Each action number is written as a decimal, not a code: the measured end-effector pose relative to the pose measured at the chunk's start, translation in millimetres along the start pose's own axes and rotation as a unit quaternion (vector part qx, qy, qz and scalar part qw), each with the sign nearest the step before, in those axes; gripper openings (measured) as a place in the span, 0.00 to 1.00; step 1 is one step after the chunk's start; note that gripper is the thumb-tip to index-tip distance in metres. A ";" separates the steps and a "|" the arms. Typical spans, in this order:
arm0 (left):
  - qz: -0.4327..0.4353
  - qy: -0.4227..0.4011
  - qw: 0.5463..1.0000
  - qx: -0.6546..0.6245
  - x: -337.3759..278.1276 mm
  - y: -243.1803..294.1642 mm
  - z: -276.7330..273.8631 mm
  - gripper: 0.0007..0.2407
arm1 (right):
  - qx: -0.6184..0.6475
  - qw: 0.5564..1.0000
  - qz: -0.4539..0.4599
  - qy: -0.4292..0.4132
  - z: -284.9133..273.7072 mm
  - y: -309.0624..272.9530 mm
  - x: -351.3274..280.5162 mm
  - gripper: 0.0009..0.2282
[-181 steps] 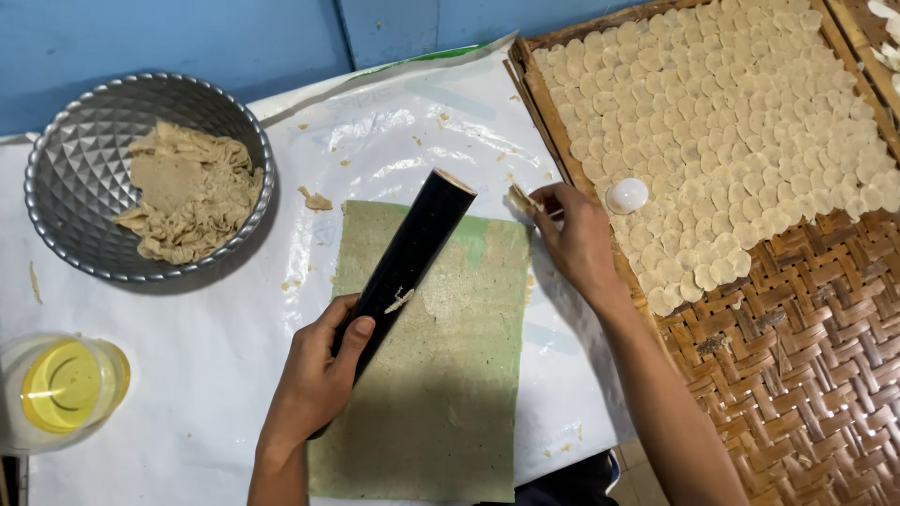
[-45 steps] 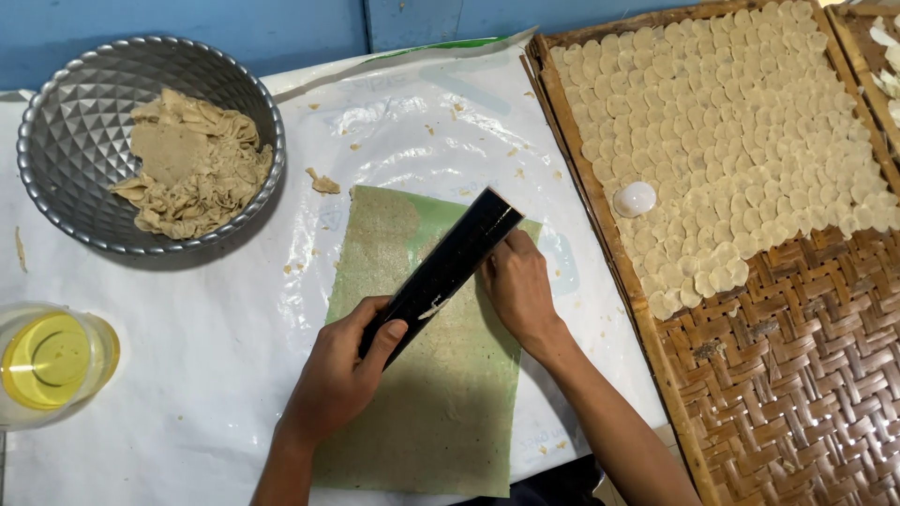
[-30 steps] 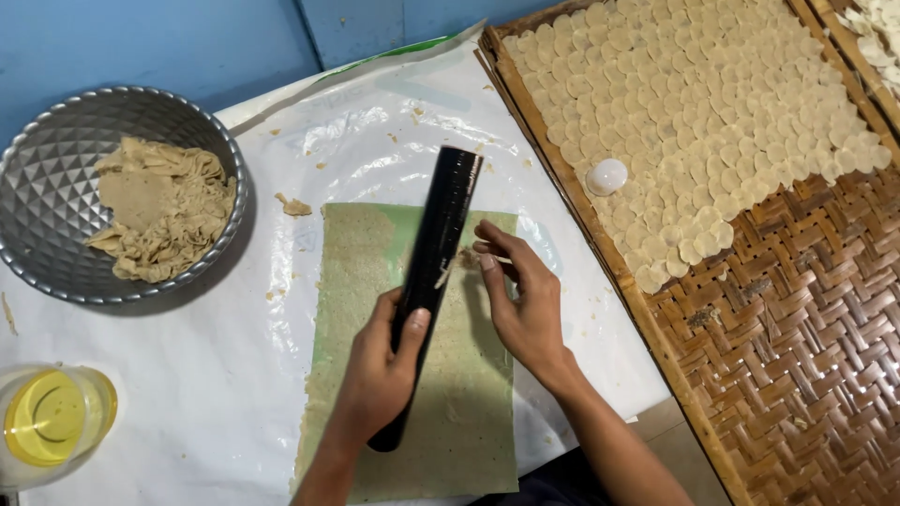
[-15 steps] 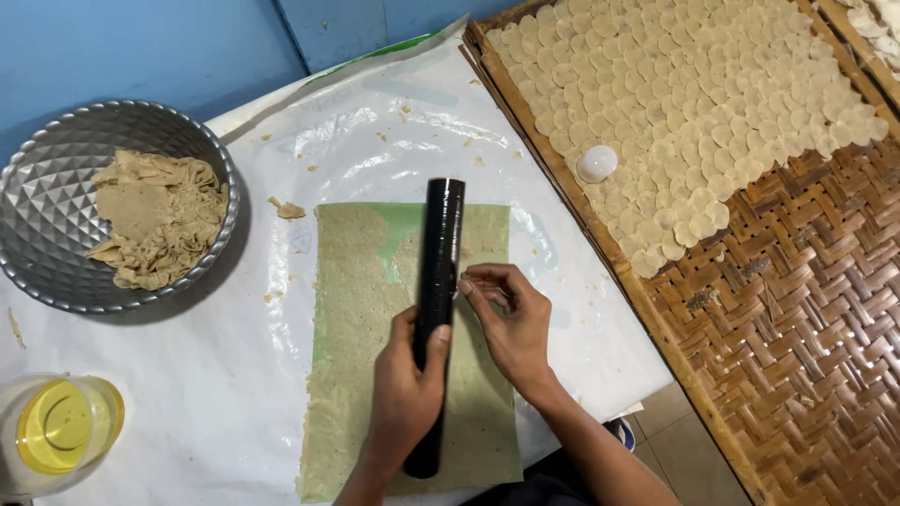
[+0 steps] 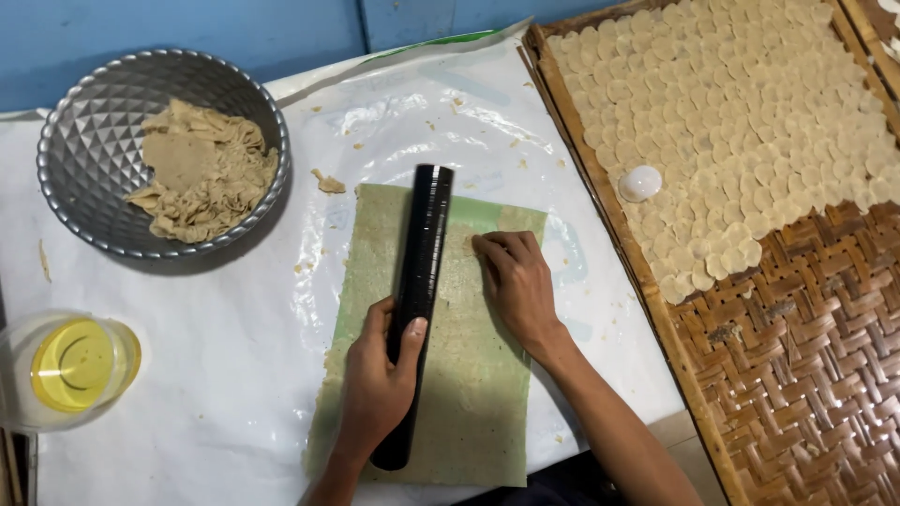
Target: Rolling out small pieces of dough into thin discs using a rolling pin on a plastic sheet.
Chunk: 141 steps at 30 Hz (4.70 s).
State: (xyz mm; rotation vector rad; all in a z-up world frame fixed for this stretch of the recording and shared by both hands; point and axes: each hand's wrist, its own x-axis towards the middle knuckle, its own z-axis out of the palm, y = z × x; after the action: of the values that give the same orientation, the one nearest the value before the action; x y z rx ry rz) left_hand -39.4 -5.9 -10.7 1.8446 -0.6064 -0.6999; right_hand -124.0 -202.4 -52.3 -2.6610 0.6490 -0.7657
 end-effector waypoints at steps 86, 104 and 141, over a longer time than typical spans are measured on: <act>0.332 -0.064 0.855 0.394 115.1 25.9 19.5 0.25 | -0.043 0.991 -0.004 -0.123 -36.3 55.8 7.1 0.30; 0.300 0.004 0.834 0.463 84.3 -21.3 44.0 0.29 | -0.178 0.983 -0.024 -0.038 -37.8 31.3 -21.9 0.28; 0.324 0.090 0.807 0.486 109.6 -22.0 58.9 0.29 | -0.165 0.982 -0.005 -0.088 -23.1 51.9 -12.7 0.29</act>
State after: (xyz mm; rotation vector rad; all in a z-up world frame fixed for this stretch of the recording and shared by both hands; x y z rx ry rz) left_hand -1.9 -111.1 -69.7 2.3242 -1.5648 0.3517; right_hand -164.1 -243.9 -59.4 -2.9874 0.7748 -0.4490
